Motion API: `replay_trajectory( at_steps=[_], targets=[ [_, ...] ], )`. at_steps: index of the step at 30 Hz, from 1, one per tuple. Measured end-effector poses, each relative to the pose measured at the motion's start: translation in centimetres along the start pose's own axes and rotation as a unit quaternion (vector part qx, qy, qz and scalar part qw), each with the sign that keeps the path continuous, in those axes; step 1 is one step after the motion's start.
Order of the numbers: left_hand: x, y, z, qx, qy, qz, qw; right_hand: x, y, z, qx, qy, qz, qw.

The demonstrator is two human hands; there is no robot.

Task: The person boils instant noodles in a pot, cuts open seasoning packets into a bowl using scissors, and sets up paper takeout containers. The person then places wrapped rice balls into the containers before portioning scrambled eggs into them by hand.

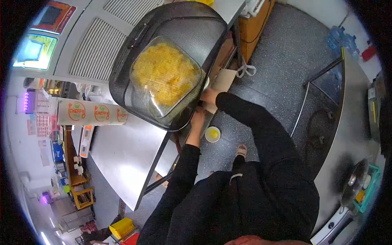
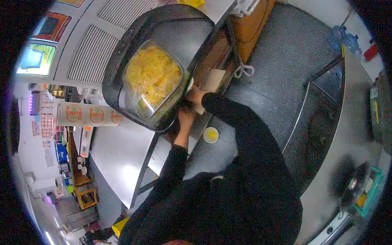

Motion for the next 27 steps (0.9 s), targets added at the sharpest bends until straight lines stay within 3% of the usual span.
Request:
replay_trajectory(
  at_steps=[2, 5, 11, 14, 15, 18, 20, 21, 22, 24, 25, 26, 27],
  targets=[
    [0.0, 0.4, 0.4, -0.074, 0.051, 0.008, 0.996, 0.4, -0.6, -0.7, 0.068, -0.021, -0.024, 0.997],
    [1.3, 0.2, -1.3, -0.115, 0.252, 0.034, 0.96, 0.6, -1.4, -1.9, 0.106, -0.047, -0.045, 0.992],
    [3.7, -0.6, -6.8, -0.146, 0.097, -0.1, 0.979, 0.1, -1.0, -3.6, 0.106, -0.089, -0.037, 0.99],
    [2.9, -0.8, -6.7, -0.107, 0.181, 0.033, 0.977, -0.2, -0.5, -2.3, 0.114, -0.105, -0.037, 0.987],
    [3.3, -0.9, -7.8, -0.175, 0.169, 0.015, 0.97, -0.2, -0.1, -1.1, 0.123, -0.117, -0.051, 0.984],
    [2.4, -0.8, -5.9, -0.133, 0.109, 0.011, 0.985, 0.6, -0.4, 6.5, 0.168, -0.199, -0.196, 0.945],
    [2.1, -0.9, -4.8, -0.128, 0.165, -0.013, 0.978, 1.2, 1.1, 8.5, 0.197, -0.255, -0.312, 0.894],
    [2.8, -0.7, -5.7, -0.124, 0.172, -0.015, 0.977, 1.8, 2.6, 9.4, -0.012, -0.175, -0.247, 0.953],
    [3.2, -0.4, -6.1, -0.139, 0.161, -0.063, 0.975, 2.7, 4.6, 10.5, -0.22, -0.083, -0.169, 0.957],
    [2.4, -0.5, -6.1, -0.187, 0.473, 0.007, 0.861, 4.6, 9.1, 12.4, -0.226, -0.065, -0.198, 0.952],
    [0.1, 1.1, -2.3, -0.129, 0.628, 0.126, 0.757, 5.9, 11.2, 13.5, -0.24, -0.053, -0.219, 0.944],
    [-2.2, 3.0, 1.7, -0.058, 0.747, 0.239, 0.617, 7.2, 12.9, 14.6, -0.238, -0.04, -0.231, 0.943],
    [-3.9, 4.5, 4.6, -0.042, 0.751, 0.23, 0.618, 9.0, 14.7, 15.7, -0.252, -0.049, -0.27, 0.928]
  ],
)
Point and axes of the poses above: each hand's wrist, its own y-axis away from the middle knuckle, its own z-axis out of the back of the hand, x = y × z, the point moved 1 cm from there along -y, towards the middle knuckle, and after that the axes turned 14 degrees about -z, right-handed, at the moved point
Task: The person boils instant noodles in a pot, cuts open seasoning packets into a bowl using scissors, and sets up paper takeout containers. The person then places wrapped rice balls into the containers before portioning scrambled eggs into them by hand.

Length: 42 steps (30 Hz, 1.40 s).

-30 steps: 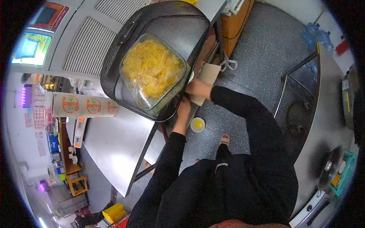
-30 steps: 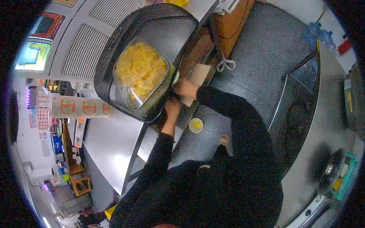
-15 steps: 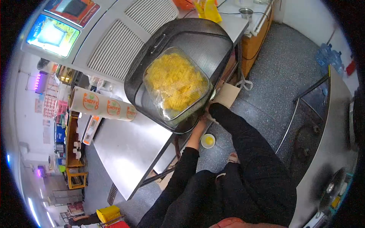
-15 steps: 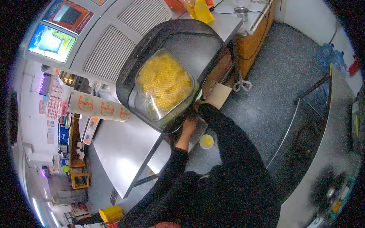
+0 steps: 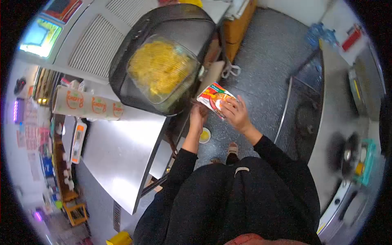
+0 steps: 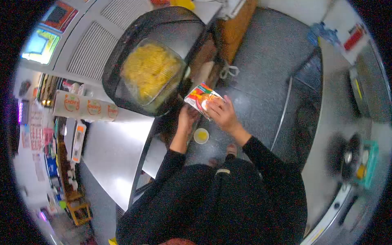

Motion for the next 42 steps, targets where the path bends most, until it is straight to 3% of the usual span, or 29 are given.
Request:
replay_trajectory(
  at_steps=[2, 3, 6, 11, 15, 20, 22, 23, 25, 26, 27, 29, 30, 31, 33, 34, 37, 39, 40, 41, 42],
  targets=[
    [-2.4, 4.8, -1.9, 0.135, 0.267, -0.002, 0.954, 2.4, 3.4, 3.7, -0.043, -0.018, -0.06, 0.997],
    [-2.8, 6.3, -2.4, 0.155, 0.262, 0.013, 0.952, 3.6, 5.0, 5.3, -0.048, 0.0, -0.078, 0.996],
    [-3.9, 9.4, -4.0, 0.329, 0.156, 0.019, 0.931, 7.7, 9.4, 9.9, -0.038, 0.073, -0.104, 0.991],
    [-4.9, 14.5, -5.2, 0.49, 0.045, 0.106, 0.864, 14.1, 15.6, 16.1, -0.117, 0.17, -0.193, 0.959],
    [-3.4, 16.5, -6.3, 0.628, -0.081, 0.042, 0.773, 20.5, 20.1, 18.9, -0.166, 0.22, -0.262, 0.925],
    [-2.7, 25.2, -8.3, 0.717, -0.166, 0.012, 0.677, 28.5, 25.7, 23.4, -0.148, 0.276, -0.321, 0.894],
    [-3.1, 26.9, -9.3, 0.78, -0.188, -0.116, 0.586, 30.4, 26.5, 23.9, -0.125, 0.318, -0.352, 0.871],
    [-2.8, 28.9, -9.7, 0.795, -0.185, -0.12, 0.565, 31.6, 27.7, 24.7, -0.136, 0.336, -0.361, 0.859],
    [-1.4, 30.7, -10.7, 0.817, -0.118, -0.059, 0.561, 32.8, 29.1, 25.3, -0.168, 0.354, -0.392, 0.832],
    [0.3, 31.5, -11.6, 0.829, -0.078, 0.019, 0.553, 33.0, 30.8, 25.6, -0.125, 0.381, -0.443, 0.802],
    [0.1, 33.4, -12.1, 0.838, -0.075, 0.017, 0.541, 33.5, 30.7, 26.5, -0.13, 0.392, -0.446, 0.794],
    [-0.1, 38.3, -11.7, 0.827, -0.056, 0.045, 0.558, 34.4, 30.1, 28.1, -0.089, 0.318, -0.648, 0.686],
    [0.9, 40.3, -11.6, 0.832, -0.053, 0.044, 0.551, 34.0, 31.9, 27.6, -0.199, 0.203, -0.628, 0.725],
    [2.4, 42.2, -11.4, 0.839, -0.058, 0.043, 0.539, 34.4, 31.5, 27.9, -0.201, 0.211, -0.628, 0.722],
    [4.0, 45.3, -11.5, 0.849, -0.056, 0.04, 0.524, 34.4, 30.3, 28.5, -0.336, 0.129, -0.632, 0.686],
    [4.5, 46.6, -11.7, 0.846, -0.059, 0.052, 0.528, 33.9, 30.9, 29.0, -0.358, 0.203, -0.636, 0.653],
    [6.4, 49.6, -12.6, 0.845, -0.044, 0.066, 0.529, 32.7, 34.6, 30.8, -0.403, 0.209, -0.633, 0.627],
    [6.7, 51.2, -13.1, 0.852, -0.098, -0.256, 0.447, 32.9, 36.2, 32.5, -0.425, 0.236, -0.613, 0.622],
    [5.5, 52.6, -13.3, 0.825, -0.074, -0.357, 0.433, 32.9, 37.0, 33.3, -0.431, 0.211, -0.635, 0.606],
    [5.9, 53.5, -13.9, 0.823, -0.085, -0.353, 0.437, 33.0, 37.7, 34.0, -0.434, 0.181, -0.657, 0.589],
    [6.3, 54.1, -14.5, 0.805, -0.079, -0.417, 0.414, 33.1, 37.8, 35.0, -0.428, 0.168, -0.664, 0.59]
  ],
)
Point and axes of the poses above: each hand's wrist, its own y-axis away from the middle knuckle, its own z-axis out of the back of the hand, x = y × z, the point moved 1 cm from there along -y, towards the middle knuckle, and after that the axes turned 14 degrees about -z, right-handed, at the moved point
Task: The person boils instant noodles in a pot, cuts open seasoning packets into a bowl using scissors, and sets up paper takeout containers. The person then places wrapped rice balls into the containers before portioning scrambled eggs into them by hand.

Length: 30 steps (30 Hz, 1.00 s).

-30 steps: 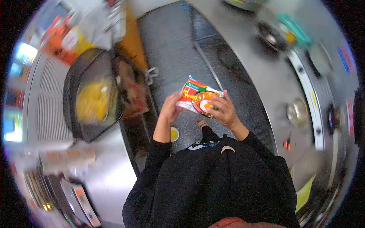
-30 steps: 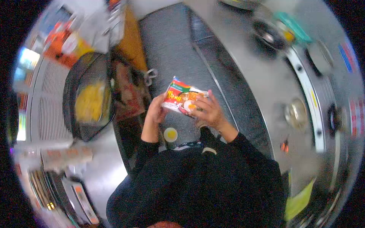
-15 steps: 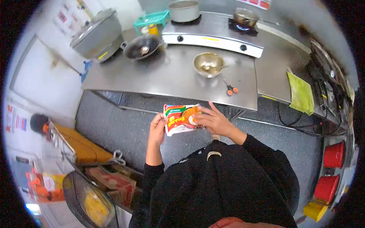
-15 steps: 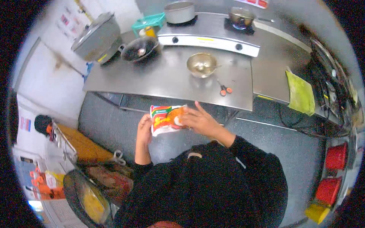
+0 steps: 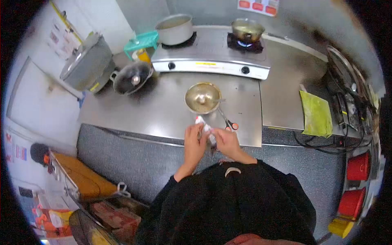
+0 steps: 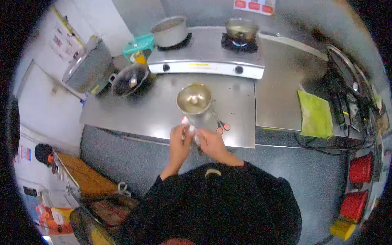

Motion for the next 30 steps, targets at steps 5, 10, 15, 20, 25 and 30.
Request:
replay_trajectory(
  at_steps=[5, 10, 15, 20, 25, 30],
  targets=[
    [0.2, -2.3, -1.1, 0.004, -0.047, 0.033, 0.998, -1.3, -3.9, 0.8, 0.029, -0.11, -0.087, 0.99],
    [0.8, -4.1, -0.7, -0.003, -0.134, 0.036, 0.99, -1.2, -6.6, 0.8, 0.118, -0.14, -0.052, 0.982],
    [2.2, -4.0, 0.4, -0.006, -0.127, 0.02, 0.992, -1.0, -8.3, -0.5, 0.165, -0.131, -0.091, 0.973],
    [4.4, -4.4, 1.5, -0.025, -0.08, 0.122, 0.989, -0.2, -9.5, -3.5, 0.098, -0.144, -0.039, 0.984],
    [7.3, -6.0, 3.8, -0.015, 0.036, 0.149, 0.988, 2.0, -11.0, -5.2, 0.12, -0.159, -0.072, 0.977],
    [13.2, -5.4, 6.5, -0.034, 0.194, 0.153, 0.968, 2.2, -14.1, -7.4, 0.212, -0.275, -0.018, 0.938]
  ],
)
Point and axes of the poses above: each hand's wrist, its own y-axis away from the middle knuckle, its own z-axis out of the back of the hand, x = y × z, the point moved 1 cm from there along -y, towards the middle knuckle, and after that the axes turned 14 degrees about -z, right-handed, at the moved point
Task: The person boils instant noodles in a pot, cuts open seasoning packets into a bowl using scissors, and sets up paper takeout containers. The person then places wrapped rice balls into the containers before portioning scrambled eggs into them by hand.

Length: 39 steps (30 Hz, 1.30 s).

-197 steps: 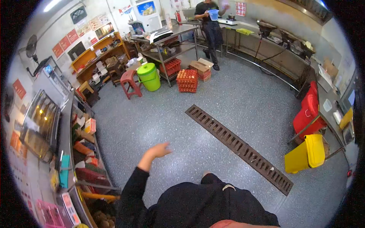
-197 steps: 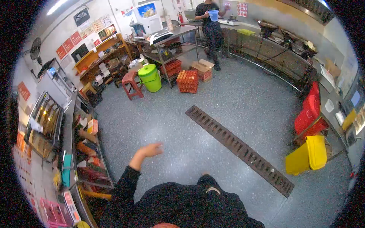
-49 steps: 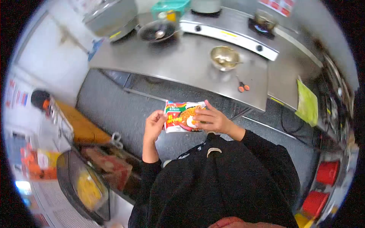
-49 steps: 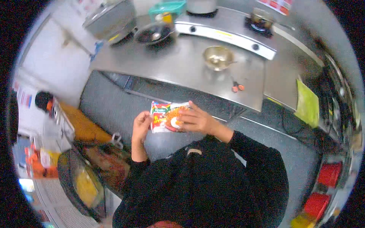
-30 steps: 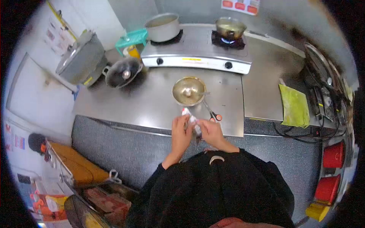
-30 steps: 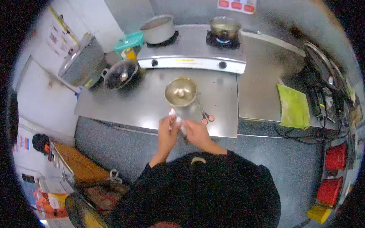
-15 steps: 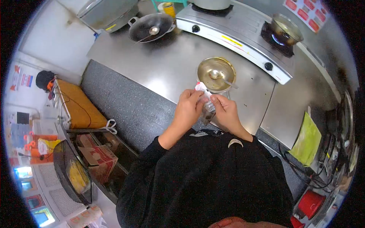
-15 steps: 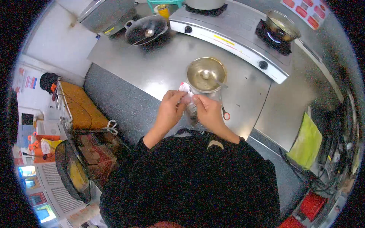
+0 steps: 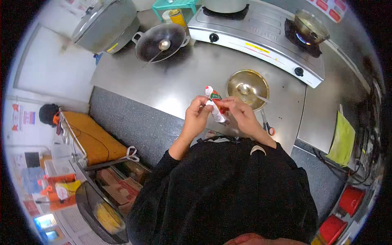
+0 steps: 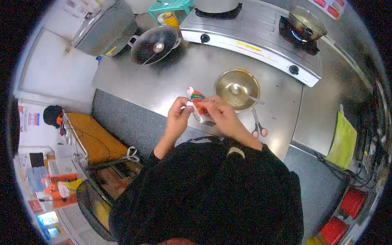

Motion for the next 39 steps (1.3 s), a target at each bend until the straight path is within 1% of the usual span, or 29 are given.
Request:
replay_trajectory(
  at_steps=[1, 2, 3, 5, 8, 9, 10, 11, 13, 14, 16, 17, 19, 20, 21, 22, 23, 24, 25, 26, 29, 30, 31, 32, 34, 35, 37, 38, 39],
  targets=[
    [-0.3, -0.4, 0.7, 0.013, 0.038, -0.002, 0.999, 0.0, -0.6, -0.5, -0.008, -0.001, -0.001, 1.0],
    [-0.2, -0.7, 1.4, 0.025, 0.075, -0.002, 0.997, -0.2, -1.2, -1.1, -0.026, 0.075, 0.004, 0.997],
    [0.3, -0.7, 2.0, 0.032, 0.077, 0.0, 0.996, -0.3, -1.6, -1.7, -0.043, 0.151, 0.006, 0.988],
    [1.7, -0.6, 3.2, 0.077, 0.053, 0.018, 0.995, -0.9, -2.3, -2.8, -0.05, 0.155, -0.01, 0.987],
    [3.7, 0.2, 4.6, 0.106, 0.095, 0.029, 0.989, -1.7, -2.9, -4.3, -0.06, 0.164, -0.042, 0.984],
    [4.1, 0.5, 4.9, 0.127, 0.114, 0.041, 0.984, -1.9, -2.8, -4.9, -0.077, 0.222, 0.001, 0.972],
    [4.5, 0.9, 5.2, 0.126, 0.135, 0.097, 0.978, -2.0, -2.7, -5.4, -0.093, 0.281, 0.043, 0.954],
    [4.8, 0.8, 5.6, 0.133, 0.138, 0.102, 0.976, -2.0, -2.8, -5.8, -0.098, 0.28, 0.036, 0.954],
    [4.5, 0.6, 6.3, 0.166, 0.133, 0.082, 0.974, -2.0, -2.7, -6.6, -0.1, 0.358, 0.041, 0.928],
    [4.3, 0.2, 6.6, 0.173, 0.136, 0.087, 0.972, -2.3, -2.7, -6.9, -0.104, 0.357, 0.033, 0.928],
    [3.9, -0.8, 7.1, 0.244, 0.058, -0.048, 0.967, -3.1, -2.6, -7.3, -0.1, 0.408, 0.014, 0.908],
    [4.3, -0.9, 7.6, 0.248, 0.062, -0.046, 0.966, -3.4, -2.4, -7.2, -0.102, 0.407, 0.009, 0.907],
    [5.1, -1.2, 8.1, 0.303, 0.157, -0.003, 0.94, -3.9, -2.1, -6.7, -0.112, 0.384, -0.011, 0.917],
    [5.2, -1.4, 8.1, 0.304, 0.16, -0.003, 0.939, -4.5, -1.8, -6.9, -0.126, 0.343, 0.033, 0.93],
    [5.3, -1.5, 8.2, 0.313, 0.178, 0.006, 0.933, -4.8, -1.7, -6.9, -0.128, 0.343, 0.029, 0.93],
    [5.4, -1.7, 8.2, 0.321, 0.195, 0.014, 0.927, -5.1, -1.7, -6.6, -0.14, 0.288, 0.019, 0.947],
    [5.6, -1.9, 8.1, 0.323, 0.198, 0.013, 0.926, -5.3, -1.7, -6.4, -0.152, 0.232, 0.01, 0.961],
    [6.0, -2.1, 8.0, 0.312, 0.239, 0.018, 0.92, -5.4, -1.8, -6.6, -0.154, 0.233, 0.009, 0.96],
    [6.4, -2.2, 7.9, 0.3, 0.279, 0.023, 0.912, -5.4, -1.9, -6.7, -0.167, 0.184, 0.001, 0.969],
    [6.8, -2.4, 7.9, 0.301, 0.281, 0.022, 0.911, -5.5, -1.9, -6.8, -0.178, 0.135, -0.008, 0.975],
    [7.1, -2.7, 7.8, 0.313, 0.297, 0.011, 0.902, -6.3, -1.9, -6.7, -0.189, 0.121, 0.0, 0.974],
    [6.4, -3.0, 7.8, 0.309, 0.291, 0.038, 0.905, -6.2, -2.0, -6.7, -0.19, 0.121, -0.001, 0.974],
    [5.7, -3.2, 7.9, 0.304, 0.284, 0.066, 0.907, -6.0, -2.1, -6.7, -0.202, 0.133, -0.025, 0.97],
    [4.7, -3.7, 8.0, 0.305, 0.284, 0.065, 0.907, -5.8, -2.4, -6.7, -0.213, 0.146, -0.047, 0.965],
    [3.1, -4.3, 8.3, 0.344, 0.071, -0.009, 0.936, -5.5, -2.8, -7.0, -0.199, 0.165, -0.033, 0.965],
    [3.6, -4.2, 8.3, 0.344, 0.071, -0.008, 0.936, -5.4, -3.0, -7.1, -0.185, 0.184, -0.018, 0.965],
    [5.1, -4.2, 8.1, 0.303, 0.033, -0.122, 0.945, -5.1, -3.3, -6.8, -0.185, 0.211, -0.008, 0.96],
    [5.7, -4.0, 8.2, 0.303, 0.033, -0.121, 0.945, -5.0, -3.3, -6.7, -0.186, 0.238, 0.003, 0.953],
    [6.1, -3.9, 8.3, 0.314, 0.074, -0.095, 0.942, -5.2, -3.2, -6.8, -0.185, 0.238, 0.002, 0.954]
  ],
)
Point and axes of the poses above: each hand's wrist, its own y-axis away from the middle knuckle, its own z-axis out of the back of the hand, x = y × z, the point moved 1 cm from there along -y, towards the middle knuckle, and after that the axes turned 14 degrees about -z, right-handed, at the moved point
